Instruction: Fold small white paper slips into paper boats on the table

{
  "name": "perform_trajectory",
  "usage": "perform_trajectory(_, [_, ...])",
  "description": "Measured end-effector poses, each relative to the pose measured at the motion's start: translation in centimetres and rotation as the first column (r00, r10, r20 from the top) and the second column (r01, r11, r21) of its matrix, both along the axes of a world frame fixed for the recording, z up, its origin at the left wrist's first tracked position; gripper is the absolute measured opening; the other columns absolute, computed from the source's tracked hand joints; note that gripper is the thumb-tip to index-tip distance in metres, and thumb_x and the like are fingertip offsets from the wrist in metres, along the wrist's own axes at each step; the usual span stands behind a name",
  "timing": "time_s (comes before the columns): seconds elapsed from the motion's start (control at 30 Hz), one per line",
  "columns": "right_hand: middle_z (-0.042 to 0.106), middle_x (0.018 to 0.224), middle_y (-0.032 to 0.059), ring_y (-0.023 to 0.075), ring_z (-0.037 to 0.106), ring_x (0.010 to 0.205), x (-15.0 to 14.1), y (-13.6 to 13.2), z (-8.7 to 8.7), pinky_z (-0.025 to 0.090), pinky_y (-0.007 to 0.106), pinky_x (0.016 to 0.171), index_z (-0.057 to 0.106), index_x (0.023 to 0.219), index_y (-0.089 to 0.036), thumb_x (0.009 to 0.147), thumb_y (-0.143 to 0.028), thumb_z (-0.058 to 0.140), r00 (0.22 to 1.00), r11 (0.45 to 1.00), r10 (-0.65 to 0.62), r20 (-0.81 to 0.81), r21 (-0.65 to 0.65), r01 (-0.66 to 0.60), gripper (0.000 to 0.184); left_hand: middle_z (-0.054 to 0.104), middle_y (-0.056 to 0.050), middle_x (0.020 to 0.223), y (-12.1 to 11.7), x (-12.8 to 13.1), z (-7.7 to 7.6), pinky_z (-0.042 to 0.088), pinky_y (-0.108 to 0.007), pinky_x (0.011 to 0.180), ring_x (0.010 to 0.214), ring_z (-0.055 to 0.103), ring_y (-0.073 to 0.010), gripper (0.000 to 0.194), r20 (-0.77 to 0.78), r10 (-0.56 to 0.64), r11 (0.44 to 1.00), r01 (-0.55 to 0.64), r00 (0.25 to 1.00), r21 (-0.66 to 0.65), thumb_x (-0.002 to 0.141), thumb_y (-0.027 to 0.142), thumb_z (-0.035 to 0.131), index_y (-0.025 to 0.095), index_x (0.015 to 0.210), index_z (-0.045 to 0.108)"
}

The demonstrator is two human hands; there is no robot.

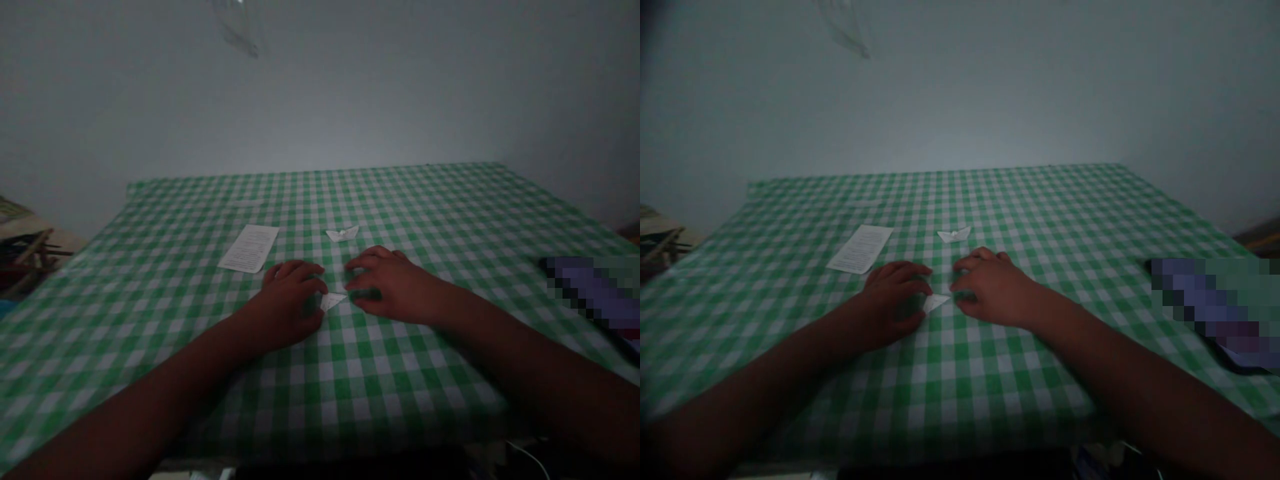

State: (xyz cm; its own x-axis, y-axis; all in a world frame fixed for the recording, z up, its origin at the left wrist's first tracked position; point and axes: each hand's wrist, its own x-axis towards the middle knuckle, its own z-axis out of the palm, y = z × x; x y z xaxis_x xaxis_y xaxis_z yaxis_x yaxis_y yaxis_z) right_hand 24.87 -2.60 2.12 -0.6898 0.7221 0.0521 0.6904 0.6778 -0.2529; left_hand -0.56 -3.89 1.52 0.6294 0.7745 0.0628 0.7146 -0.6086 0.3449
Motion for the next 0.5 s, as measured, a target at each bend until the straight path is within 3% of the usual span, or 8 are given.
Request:
perform_trajectory(0.07, [0.064,0.129,0.0066,0.0328,0.050,0.120,-0.6,-0.3,-0.4,0.041,0.054,0.096,0.075,0.105,-0.027,0.086,-0.036,0.070,0.999,1.000,0.000,-0.045,0.022,0.001,0.022,0.057,-0.007,0.137,0.1,0.1,0.0,0.030,-0.058,0.110,0.133,0.042,-0.0326,0.029,0.003,-0.007,1.000,0.007,1.000,0.015,0.083,0.028,0.064,0.025,0.111,0.065])
perform_trajectory(0.3, [0.069,0.111,0.0050,0.0250,0.053,0.108,-2.0,-1.0,-1.4,0.039,0.043,0.093,0.072,0.093,-0.021,0.091,-0.023,0.063,0.988,0.999,0.008,-0.154,0.035,-0.002,0.010,0.057,-0.007,0.135,0.6,0.0,-0.9,0.031,-0.054,0.109,0.128,0.046,-0.0311,0.026,0.049,-0.013,0.998,0.010,0.999,0.056,0.084,0.037,0.067,0.025,0.107,0.066])
perform_trajectory(0.5, [0.068,0.101,0.0051,0.0223,0.054,0.099,-2.2,-0.9,-1.5,0.039,0.040,0.091,0.067,0.090,-0.018,0.090,-0.018,0.059,0.979,1.000,-0.006,-0.204,0.026,0.011,0.008,0.062,-0.006,0.117,0.5,0.4,-0.4,0.040,-0.046,0.098,0.111,0.053,-0.0261,0.020,0.059,-0.003,1.000,0.003,0.998,-0.002,0.086,0.037,0.066,0.023,0.101,0.066])
